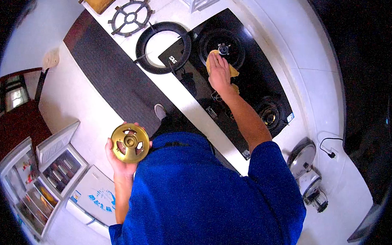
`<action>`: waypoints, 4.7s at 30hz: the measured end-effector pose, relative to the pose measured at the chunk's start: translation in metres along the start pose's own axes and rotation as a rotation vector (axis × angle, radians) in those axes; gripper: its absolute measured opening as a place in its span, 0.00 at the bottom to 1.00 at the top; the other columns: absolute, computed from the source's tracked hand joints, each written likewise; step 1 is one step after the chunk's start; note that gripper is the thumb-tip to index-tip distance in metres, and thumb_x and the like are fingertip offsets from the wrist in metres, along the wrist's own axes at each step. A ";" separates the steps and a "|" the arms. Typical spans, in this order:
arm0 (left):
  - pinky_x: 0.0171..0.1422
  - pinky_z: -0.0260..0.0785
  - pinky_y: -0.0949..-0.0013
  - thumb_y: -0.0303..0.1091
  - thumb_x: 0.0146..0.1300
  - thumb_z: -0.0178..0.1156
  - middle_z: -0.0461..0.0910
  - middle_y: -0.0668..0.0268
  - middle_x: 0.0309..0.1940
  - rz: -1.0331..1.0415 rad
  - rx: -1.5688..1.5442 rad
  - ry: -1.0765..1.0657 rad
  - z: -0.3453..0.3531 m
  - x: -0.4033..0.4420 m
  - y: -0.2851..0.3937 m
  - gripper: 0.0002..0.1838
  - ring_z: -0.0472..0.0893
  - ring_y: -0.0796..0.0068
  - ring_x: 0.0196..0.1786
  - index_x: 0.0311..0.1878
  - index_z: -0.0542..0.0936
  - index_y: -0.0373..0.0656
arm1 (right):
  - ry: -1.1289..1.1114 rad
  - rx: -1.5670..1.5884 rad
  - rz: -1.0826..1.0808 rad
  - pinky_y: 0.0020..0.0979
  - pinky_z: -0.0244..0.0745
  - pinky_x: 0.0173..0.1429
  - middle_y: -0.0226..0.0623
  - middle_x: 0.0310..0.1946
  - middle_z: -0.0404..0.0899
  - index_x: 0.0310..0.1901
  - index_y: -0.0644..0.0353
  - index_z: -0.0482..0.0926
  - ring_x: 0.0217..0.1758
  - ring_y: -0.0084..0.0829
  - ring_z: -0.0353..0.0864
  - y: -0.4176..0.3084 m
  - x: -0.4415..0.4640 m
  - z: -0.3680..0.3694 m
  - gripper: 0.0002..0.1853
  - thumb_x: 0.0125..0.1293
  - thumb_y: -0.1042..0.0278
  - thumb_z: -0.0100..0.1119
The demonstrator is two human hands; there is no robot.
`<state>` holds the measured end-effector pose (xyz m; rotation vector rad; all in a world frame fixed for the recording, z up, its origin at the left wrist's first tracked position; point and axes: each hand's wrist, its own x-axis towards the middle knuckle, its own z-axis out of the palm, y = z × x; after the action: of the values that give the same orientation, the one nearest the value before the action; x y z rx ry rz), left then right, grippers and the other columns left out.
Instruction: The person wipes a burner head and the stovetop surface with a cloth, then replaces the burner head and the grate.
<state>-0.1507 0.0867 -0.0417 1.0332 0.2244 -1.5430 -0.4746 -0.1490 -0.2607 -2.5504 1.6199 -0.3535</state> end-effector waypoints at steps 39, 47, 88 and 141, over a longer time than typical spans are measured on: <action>0.63 0.72 0.27 0.67 0.66 0.49 0.66 0.48 0.71 0.047 0.022 -0.059 0.004 -0.002 0.009 0.41 0.68 0.42 0.72 0.75 0.64 0.52 | -0.109 -0.031 -0.169 0.43 0.63 0.74 0.48 0.66 0.74 0.64 0.69 0.73 0.69 0.44 0.71 0.027 0.010 0.017 0.25 0.65 0.73 0.52; 0.64 0.70 0.27 0.67 0.66 0.50 0.65 0.49 0.72 0.084 -0.001 -0.054 0.008 -0.007 0.008 0.41 0.67 0.43 0.73 0.75 0.64 0.52 | -0.165 -0.061 -0.130 0.43 0.64 0.72 0.48 0.61 0.78 0.64 0.67 0.73 0.66 0.45 0.73 0.027 0.012 0.014 0.25 0.64 0.72 0.53; 0.64 0.68 0.24 0.69 0.64 0.51 0.63 0.48 0.74 0.063 -0.009 -0.064 0.005 -0.009 0.006 0.45 0.65 0.42 0.74 0.78 0.60 0.52 | -0.147 0.013 -0.009 0.44 0.63 0.75 0.50 0.67 0.72 0.67 0.66 0.70 0.70 0.48 0.70 0.015 0.025 0.014 0.27 0.66 0.73 0.54; 0.64 0.67 0.25 0.67 0.62 0.55 0.63 0.52 0.75 -0.039 0.148 0.053 0.023 0.004 -0.019 0.44 0.62 0.45 0.77 0.77 0.63 0.53 | -0.163 0.034 0.166 0.44 0.71 0.58 0.41 0.45 0.76 0.69 0.51 0.72 0.53 0.43 0.75 0.026 0.002 0.009 0.25 0.71 0.62 0.58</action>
<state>-0.1780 0.0745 -0.0387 1.1927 0.1701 -1.5876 -0.4944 -0.1625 -0.2743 -2.3308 1.7324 -0.1517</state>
